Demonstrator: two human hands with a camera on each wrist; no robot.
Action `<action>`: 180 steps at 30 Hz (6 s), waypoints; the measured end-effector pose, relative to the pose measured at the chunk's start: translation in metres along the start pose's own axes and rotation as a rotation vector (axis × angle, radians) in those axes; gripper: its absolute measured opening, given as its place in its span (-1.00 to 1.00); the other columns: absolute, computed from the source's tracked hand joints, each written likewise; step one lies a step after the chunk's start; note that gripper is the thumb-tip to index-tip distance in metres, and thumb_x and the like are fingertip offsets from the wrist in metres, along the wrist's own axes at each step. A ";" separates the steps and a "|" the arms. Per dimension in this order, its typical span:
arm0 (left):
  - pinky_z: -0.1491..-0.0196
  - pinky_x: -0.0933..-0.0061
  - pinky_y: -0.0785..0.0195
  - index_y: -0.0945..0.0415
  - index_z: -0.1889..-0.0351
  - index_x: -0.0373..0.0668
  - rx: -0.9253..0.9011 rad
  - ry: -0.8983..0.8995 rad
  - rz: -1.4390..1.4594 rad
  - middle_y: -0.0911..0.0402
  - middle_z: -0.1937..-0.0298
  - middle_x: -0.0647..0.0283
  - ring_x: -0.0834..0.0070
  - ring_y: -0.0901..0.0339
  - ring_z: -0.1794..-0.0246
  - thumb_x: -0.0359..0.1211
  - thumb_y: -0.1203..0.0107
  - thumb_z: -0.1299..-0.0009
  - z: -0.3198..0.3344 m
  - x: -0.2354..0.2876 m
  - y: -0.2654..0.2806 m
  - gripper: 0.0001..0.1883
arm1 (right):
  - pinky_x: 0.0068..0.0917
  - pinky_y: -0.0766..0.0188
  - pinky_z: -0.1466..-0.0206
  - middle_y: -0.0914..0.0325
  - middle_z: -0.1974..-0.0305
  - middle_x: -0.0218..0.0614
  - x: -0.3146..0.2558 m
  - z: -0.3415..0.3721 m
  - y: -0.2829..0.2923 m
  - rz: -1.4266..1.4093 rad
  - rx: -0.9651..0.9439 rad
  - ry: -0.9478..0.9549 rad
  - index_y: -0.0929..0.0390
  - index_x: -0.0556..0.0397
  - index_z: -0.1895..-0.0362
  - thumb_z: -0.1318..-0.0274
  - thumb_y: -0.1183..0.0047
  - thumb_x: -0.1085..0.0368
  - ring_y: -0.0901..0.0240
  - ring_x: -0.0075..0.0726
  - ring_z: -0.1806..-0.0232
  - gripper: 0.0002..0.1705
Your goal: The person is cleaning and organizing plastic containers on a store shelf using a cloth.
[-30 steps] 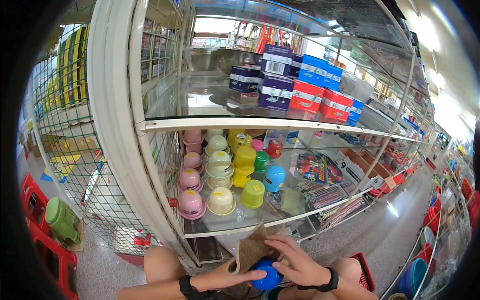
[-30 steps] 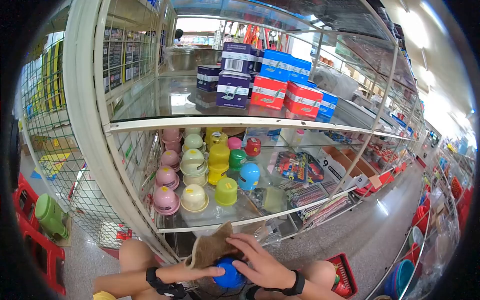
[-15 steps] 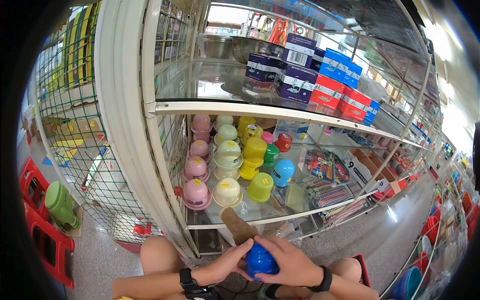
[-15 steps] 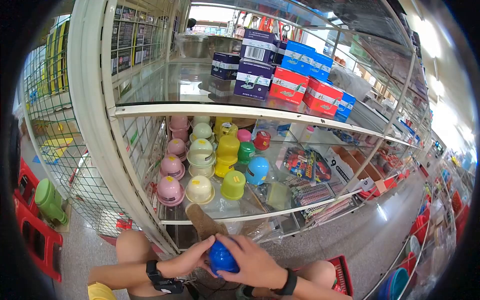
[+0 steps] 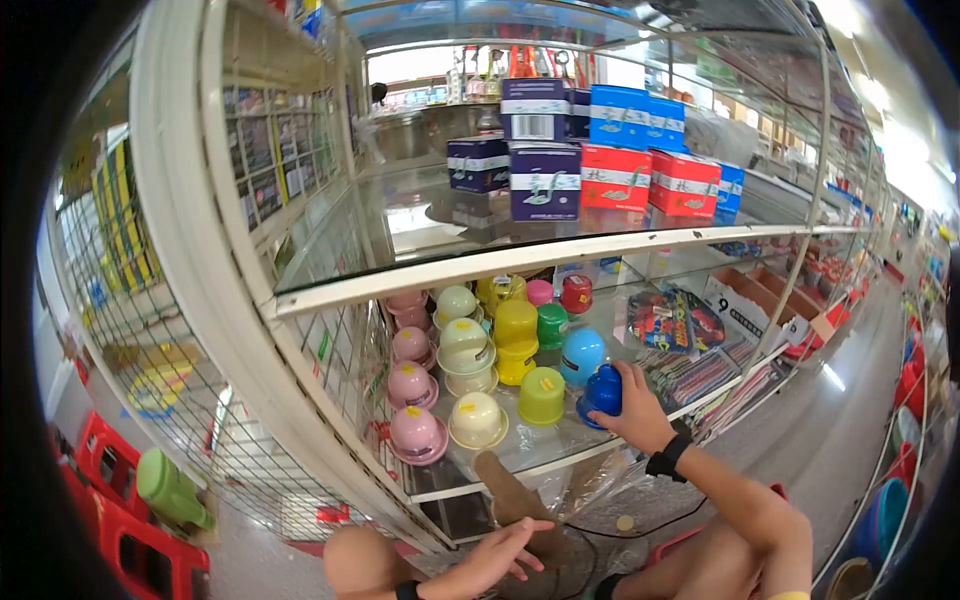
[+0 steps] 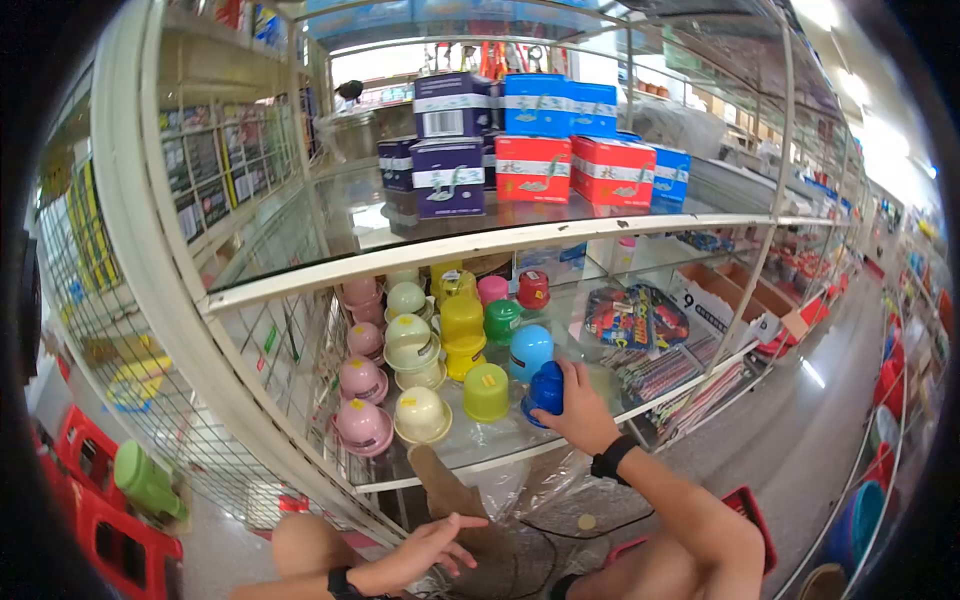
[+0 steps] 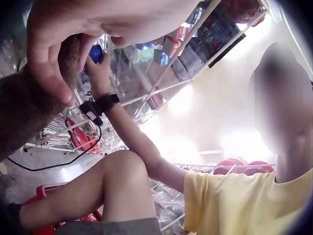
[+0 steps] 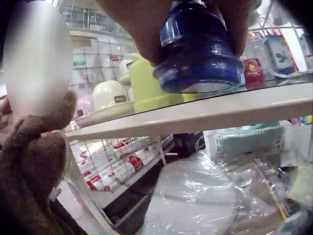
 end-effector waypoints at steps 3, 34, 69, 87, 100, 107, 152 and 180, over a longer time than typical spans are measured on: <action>0.21 0.49 -0.47 -0.21 -0.35 -0.21 -0.005 -0.052 -0.003 -0.51 0.04 0.17 0.50 -0.55 0.17 0.09 0.40 -0.56 0.000 -0.006 0.001 -0.36 | -0.06 -0.40 -0.06 -0.19 -0.14 0.06 -0.005 -0.002 -0.005 0.042 -0.048 -0.009 -0.03 0.12 -0.31 0.12 -0.33 0.11 -0.37 0.30 -0.04 -0.02; 0.46 0.71 -0.28 -0.26 -0.30 -0.03 0.288 -0.261 -0.063 -0.55 0.44 0.30 0.68 -0.45 0.55 0.09 0.23 -0.52 0.044 -0.016 -0.013 -0.45 | -0.11 -0.43 0.15 -0.39 0.17 -0.05 0.000 -0.027 -0.034 0.179 0.231 0.292 -0.34 0.12 0.09 -0.11 -0.06 0.21 -0.42 0.10 0.20 -0.65; 0.37 0.65 -0.28 -0.44 -0.11 -0.11 0.064 -0.119 -0.260 -0.47 0.50 0.42 0.67 -0.44 0.47 -0.05 0.18 -0.56 0.046 -0.013 -0.014 -0.60 | -0.40 -0.32 -0.10 -0.48 0.09 -0.25 0.027 -0.032 -0.047 -0.981 -0.087 -0.279 -0.42 0.04 -0.08 -0.24 -0.03 0.07 -0.40 -0.39 0.03 -0.57; 0.24 0.50 -0.35 -0.44 -0.13 -0.12 -0.099 -0.045 -0.468 -0.56 0.21 0.26 0.54 -0.50 0.28 -0.11 0.12 -0.54 0.038 0.002 -0.021 -0.63 | -0.29 -0.36 -0.08 -0.53 0.10 -0.06 0.025 -0.030 -0.042 -0.635 -0.007 -0.149 -0.40 0.07 -0.05 -0.26 0.00 0.05 -0.49 -0.17 0.05 -0.58; 0.11 0.32 -0.37 -0.44 -0.12 -0.08 -0.131 -0.231 -0.686 -0.58 0.11 0.03 0.17 -0.55 0.11 -0.10 0.12 -0.52 0.046 0.011 -0.034 -0.64 | -0.15 -0.36 -0.10 -0.39 -0.03 -0.01 0.013 -0.037 -0.024 -0.219 -0.054 0.097 -0.38 0.07 -0.08 0.00 -0.21 -0.03 -0.41 0.10 -0.04 -0.36; 0.06 0.24 -0.35 -0.45 -0.11 -0.07 -0.136 -0.306 -0.687 -0.57 0.09 0.02 0.10 -0.52 0.06 -0.07 0.13 -0.51 0.043 0.016 -0.037 -0.62 | -0.09 -0.42 0.01 -0.38 0.00 -0.05 0.011 -0.045 0.016 0.156 -0.275 0.122 -0.41 0.03 -0.04 0.11 -0.24 -0.05 -0.44 0.16 0.04 -0.34; 0.19 0.20 -0.38 -0.61 0.08 -0.17 -0.211 -0.372 -0.762 -0.64 0.25 -0.01 0.07 -0.57 0.24 -0.15 0.06 -0.46 0.039 0.010 -0.041 -0.66 | -0.07 -0.42 0.00 -0.29 -0.02 -0.06 0.016 -0.048 0.000 0.337 -0.153 0.328 -0.36 -0.10 -0.12 0.13 -0.24 0.02 -0.35 0.16 0.02 -0.32; 0.22 0.21 -0.38 -0.61 0.08 -0.19 -0.260 -0.380 -0.757 -0.64 0.29 0.01 0.10 -0.58 0.27 -0.15 0.07 -0.47 0.035 0.004 -0.037 -0.65 | -0.06 -0.47 0.13 -0.30 -0.02 -0.07 0.009 -0.039 -0.011 0.395 -0.054 0.291 -0.32 -0.01 -0.15 0.14 -0.29 0.08 -0.40 0.14 0.09 -0.27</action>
Point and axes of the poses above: each hand's wrist, its own z-axis away from the middle knuckle, its own y-axis out of the back of the hand, x = y × z, the point moved 1 cm from there along -z, towards the middle knuckle
